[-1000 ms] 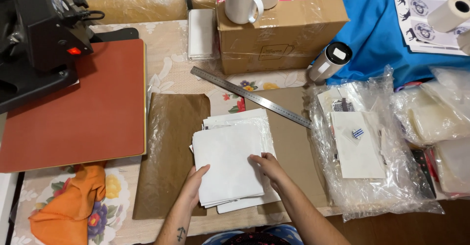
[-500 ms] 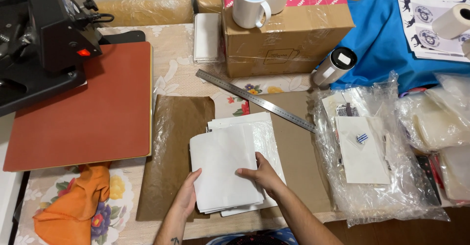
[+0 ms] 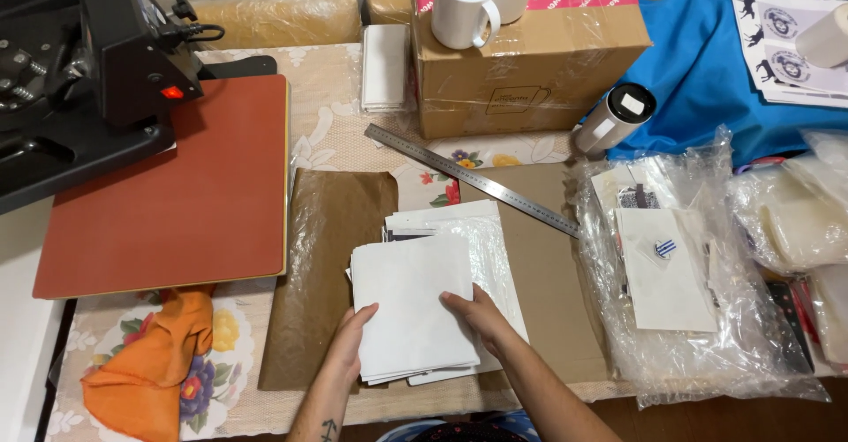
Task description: Operating a heat press machine to transfer designs and organizing production materials like papers and apparel.
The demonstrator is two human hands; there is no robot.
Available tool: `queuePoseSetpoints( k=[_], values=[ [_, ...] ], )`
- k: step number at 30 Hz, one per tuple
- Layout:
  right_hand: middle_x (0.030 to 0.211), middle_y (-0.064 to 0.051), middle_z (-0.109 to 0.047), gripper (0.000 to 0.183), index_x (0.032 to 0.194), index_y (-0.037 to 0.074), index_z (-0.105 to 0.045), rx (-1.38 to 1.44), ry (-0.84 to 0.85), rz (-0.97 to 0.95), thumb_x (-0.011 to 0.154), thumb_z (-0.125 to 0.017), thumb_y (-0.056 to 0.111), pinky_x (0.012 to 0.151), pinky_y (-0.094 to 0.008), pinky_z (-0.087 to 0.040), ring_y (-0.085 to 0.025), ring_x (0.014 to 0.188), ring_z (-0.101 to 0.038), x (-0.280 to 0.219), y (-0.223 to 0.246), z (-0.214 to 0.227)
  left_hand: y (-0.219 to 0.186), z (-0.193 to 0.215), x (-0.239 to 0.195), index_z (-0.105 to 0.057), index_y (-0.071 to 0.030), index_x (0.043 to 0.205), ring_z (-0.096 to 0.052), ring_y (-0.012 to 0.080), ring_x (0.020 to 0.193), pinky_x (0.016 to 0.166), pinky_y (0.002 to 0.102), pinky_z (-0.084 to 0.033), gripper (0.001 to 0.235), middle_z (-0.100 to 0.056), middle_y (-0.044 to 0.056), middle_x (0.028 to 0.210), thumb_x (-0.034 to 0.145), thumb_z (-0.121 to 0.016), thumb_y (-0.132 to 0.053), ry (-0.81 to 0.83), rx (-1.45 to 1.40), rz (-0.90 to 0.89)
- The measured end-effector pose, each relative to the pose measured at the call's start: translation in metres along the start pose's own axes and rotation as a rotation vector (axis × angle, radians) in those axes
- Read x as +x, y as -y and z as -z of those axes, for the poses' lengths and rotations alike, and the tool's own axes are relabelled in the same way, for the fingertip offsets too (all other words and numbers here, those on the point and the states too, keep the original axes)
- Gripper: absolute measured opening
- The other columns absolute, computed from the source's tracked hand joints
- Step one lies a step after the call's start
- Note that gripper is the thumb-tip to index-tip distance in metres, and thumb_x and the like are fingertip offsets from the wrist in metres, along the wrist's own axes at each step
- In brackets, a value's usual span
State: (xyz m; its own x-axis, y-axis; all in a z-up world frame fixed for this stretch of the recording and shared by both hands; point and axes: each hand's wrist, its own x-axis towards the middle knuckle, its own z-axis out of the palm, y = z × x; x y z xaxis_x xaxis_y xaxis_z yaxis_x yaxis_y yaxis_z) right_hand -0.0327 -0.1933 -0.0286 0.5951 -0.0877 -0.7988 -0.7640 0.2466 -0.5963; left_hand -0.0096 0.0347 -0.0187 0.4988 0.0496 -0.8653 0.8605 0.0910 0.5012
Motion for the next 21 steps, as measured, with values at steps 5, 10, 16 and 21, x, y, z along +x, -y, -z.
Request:
queuePoseSetpoints(
  k=[5, 10, 16, 21],
  values=[
    [0.139, -0.014, -0.065, 0.069, 0.142, 0.004, -0.051, -0.007, -0.064, 0.022, 0.081, -0.073, 0.027, 0.113, -0.037, -0.045, -0.028, 0.127, -0.062, 0.001, 0.004, 0.014, -0.019, -0.019, -0.039, -0.017, -0.018, 0.161, -0.021, 0.0182, 0.155, 0.128, 0.043, -0.016, 0.095, -0.020, 0.000, 0.169, 0.083, -0.065, -0.042, 0.002, 0.090, 0.028],
    [0.155, -0.016, -0.047, 0.105, 0.157, 0.002, -0.021, 0.093, -0.187, 0.013, 0.074, -0.076, 0.034, 0.118, -0.035, -0.037, -0.026, 0.139, -0.049, 0.020, -0.002, 0.043, -0.009, -0.037, -0.014, -0.053, -0.006, 0.142, -0.060, 0.0231, 0.123, 0.104, 0.035, -0.047, 0.059, -0.065, 0.011, 0.138, 0.087, -0.064, -0.023, 0.196, -0.087, -0.062],
    [0.147, -0.014, -0.053, 0.093, 0.154, 0.002, -0.028, 0.217, -0.152, 0.036, 0.078, -0.073, 0.032, 0.110, -0.032, -0.043, -0.023, 0.130, -0.054, 0.023, 0.002, 0.052, -0.002, -0.035, 0.009, -0.013, -0.011, 0.160, -0.025, 0.0181, 0.153, 0.126, 0.035, -0.020, 0.102, -0.022, 0.005, 0.168, 0.079, -0.069, -0.040, 0.169, 0.058, -0.019],
    [0.154, -0.011, -0.046, 0.100, 0.156, 0.005, -0.027, 0.220, -0.175, 0.022, 0.074, -0.073, 0.038, 0.113, -0.033, -0.039, -0.022, 0.137, -0.048, 0.015, 0.005, 0.059, 0.005, -0.035, 0.021, -0.015, -0.013, 0.160, -0.019, 0.0177, 0.155, 0.128, 0.035, -0.012, 0.103, -0.020, 0.005, 0.168, 0.077, -0.070, -0.041, 0.184, 0.065, 0.000]
  ],
)
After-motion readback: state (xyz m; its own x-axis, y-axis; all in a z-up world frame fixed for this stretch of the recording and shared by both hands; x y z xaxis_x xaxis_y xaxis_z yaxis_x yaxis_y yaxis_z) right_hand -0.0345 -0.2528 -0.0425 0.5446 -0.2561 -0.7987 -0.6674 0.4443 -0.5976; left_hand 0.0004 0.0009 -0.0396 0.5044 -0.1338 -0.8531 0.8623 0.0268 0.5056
